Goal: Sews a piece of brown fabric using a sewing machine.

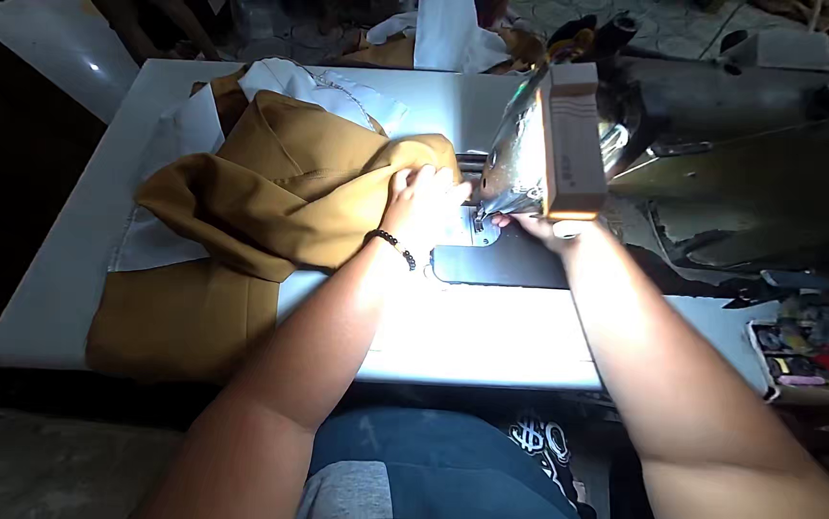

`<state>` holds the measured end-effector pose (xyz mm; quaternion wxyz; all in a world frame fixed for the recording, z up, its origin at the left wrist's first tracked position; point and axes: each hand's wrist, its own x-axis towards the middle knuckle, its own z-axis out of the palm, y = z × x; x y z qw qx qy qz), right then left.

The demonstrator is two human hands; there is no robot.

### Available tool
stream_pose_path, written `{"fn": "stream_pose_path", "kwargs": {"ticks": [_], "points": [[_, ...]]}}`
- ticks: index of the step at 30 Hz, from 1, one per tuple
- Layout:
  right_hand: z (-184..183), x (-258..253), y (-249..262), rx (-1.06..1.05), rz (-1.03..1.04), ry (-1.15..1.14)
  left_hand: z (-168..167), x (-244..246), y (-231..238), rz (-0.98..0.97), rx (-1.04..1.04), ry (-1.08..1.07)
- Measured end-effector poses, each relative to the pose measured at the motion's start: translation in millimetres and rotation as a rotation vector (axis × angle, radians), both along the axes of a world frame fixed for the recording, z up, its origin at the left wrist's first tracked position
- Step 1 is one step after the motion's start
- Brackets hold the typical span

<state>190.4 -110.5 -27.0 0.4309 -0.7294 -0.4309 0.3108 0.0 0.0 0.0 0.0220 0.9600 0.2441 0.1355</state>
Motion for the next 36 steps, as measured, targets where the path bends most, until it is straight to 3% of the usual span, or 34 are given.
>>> {"fn": "stream_pose_path", "kwargs": {"ticks": [1,3,8,13,16,18,21,23,24,25,27,28,30,34,36], "points": [[4.7,-25.8,-2.7,0.000,-0.085,-0.238,-0.2,0.3,-1.5,-0.027,-0.004,-0.017],[12.6,-54.5,-4.6,-0.012,-0.166,-0.438,-2.1,-1.0,-5.6,-0.083,-0.027,-0.058],[9.3,-57.8,0.7,0.018,-0.125,-0.665,19.2,-8.0,-15.2,-0.050,-0.119,0.083],[2.2,-55.0,4.1,0.014,-0.109,-0.649,56.0,-14.8,-6.8,-0.057,-0.158,0.234],[2.3,-52.5,4.7,-0.017,-0.114,-0.544,43.7,-17.7,32.0,0.091,-0.118,0.189],[1.3,-51.9,2.6,0.019,-0.119,-0.536,54.8,-32.3,22.7,-0.075,-0.025,0.291],[3.1,-53.9,-0.1,0.044,-0.147,-0.497,88.6,-48.4,-20.5,-0.349,-0.290,0.500],[7.3,-55.5,-1.3,0.029,-0.138,-0.487,105.7,-75.6,-10.3,-0.403,-0.470,0.530],[8.5,-55.1,-1.6,0.020,-0.128,-0.490,115.4,-96.1,8.8,-0.382,-0.476,0.436],[9.5,-54.0,-1.4,0.010,-0.114,-0.486,124.2,-122.3,30.6,-0.317,-0.455,0.203],[8.4,-52.8,0.0,-0.010,-0.105,-0.485,137.9,-179.2,65.0,0.123,-0.297,-0.348],[5.9,-52.2,1.2,-0.002,-0.113,-0.487,136.6,-209.2,84.2,0.351,-0.208,-0.502],[7.1,-53.2,0.9,0.011,-0.130,-0.469,110.2,-267.1,101.4,0.552,-0.167,-0.566],[8.0,-50.7,3.3,0.070,-0.223,-0.475,4.4,-299.0,50.6,0.423,-0.204,0.009],[4.2,-48.7,6.5,0.014,-0.237,-0.509,-14.5,-278.2,25.1,0.473,-0.245,0.190]]}}
